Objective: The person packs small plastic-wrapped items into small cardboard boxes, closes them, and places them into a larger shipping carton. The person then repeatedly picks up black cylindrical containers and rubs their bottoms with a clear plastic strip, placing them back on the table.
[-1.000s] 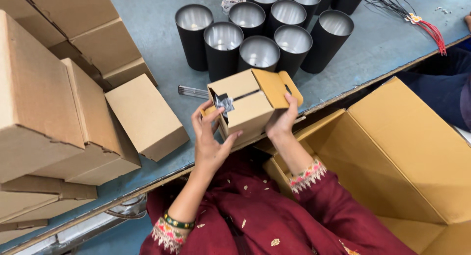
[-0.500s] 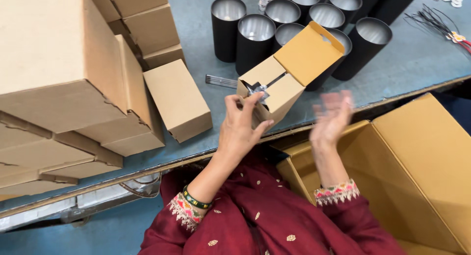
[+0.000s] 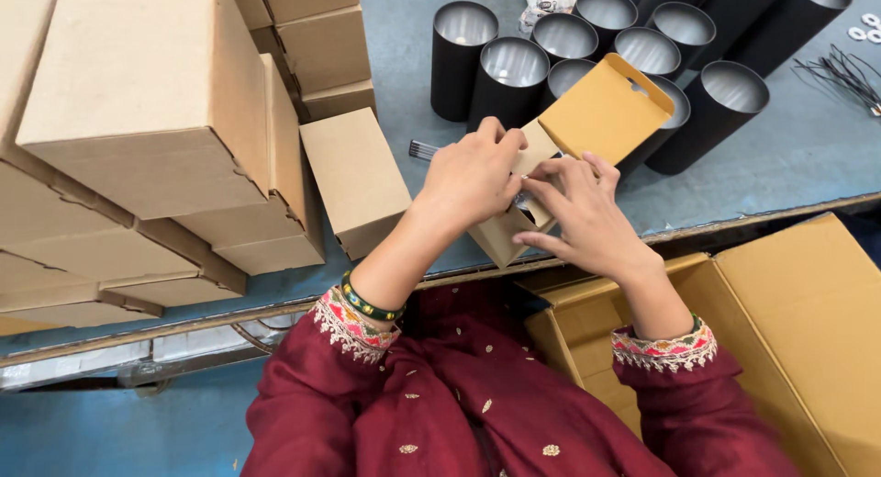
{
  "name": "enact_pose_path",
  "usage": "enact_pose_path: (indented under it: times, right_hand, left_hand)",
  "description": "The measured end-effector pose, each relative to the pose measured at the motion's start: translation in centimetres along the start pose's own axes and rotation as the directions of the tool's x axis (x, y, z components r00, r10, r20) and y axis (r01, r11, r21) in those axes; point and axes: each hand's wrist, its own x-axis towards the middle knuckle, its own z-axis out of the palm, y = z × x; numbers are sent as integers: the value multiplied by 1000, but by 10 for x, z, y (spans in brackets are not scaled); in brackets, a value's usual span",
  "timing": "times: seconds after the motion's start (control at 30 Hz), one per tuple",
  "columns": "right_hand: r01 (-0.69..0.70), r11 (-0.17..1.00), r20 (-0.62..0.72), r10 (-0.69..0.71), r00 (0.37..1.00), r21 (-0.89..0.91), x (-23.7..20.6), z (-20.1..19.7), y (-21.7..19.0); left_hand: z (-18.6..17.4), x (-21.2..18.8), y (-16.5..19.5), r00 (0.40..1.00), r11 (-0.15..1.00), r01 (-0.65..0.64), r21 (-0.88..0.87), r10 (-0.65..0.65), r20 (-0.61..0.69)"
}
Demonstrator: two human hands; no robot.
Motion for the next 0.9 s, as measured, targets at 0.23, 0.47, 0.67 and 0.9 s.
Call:
enact_pose_path:
  times: [0.23,0.47,0.67,0.9]
  right_hand:
    - [10,996,-473,-48,880,-84,-27,40,21]
    - [-65,977,-728,-105,678,-202,-58,80,20]
    - [-190,982,-716,141,684,12,-85,114,9]
    - [-151,985,-640,171,749,87,-82,123,-6]
  left_hand:
    - [10,18,-2,992,995,-90,33,86,94]
    - [27,39,2,999,990,-38,134,36,16]
    - [19,34,-15,999,996,29,82,-33,41]
    - [36,37,13,989,983,-71,172,92,-116]
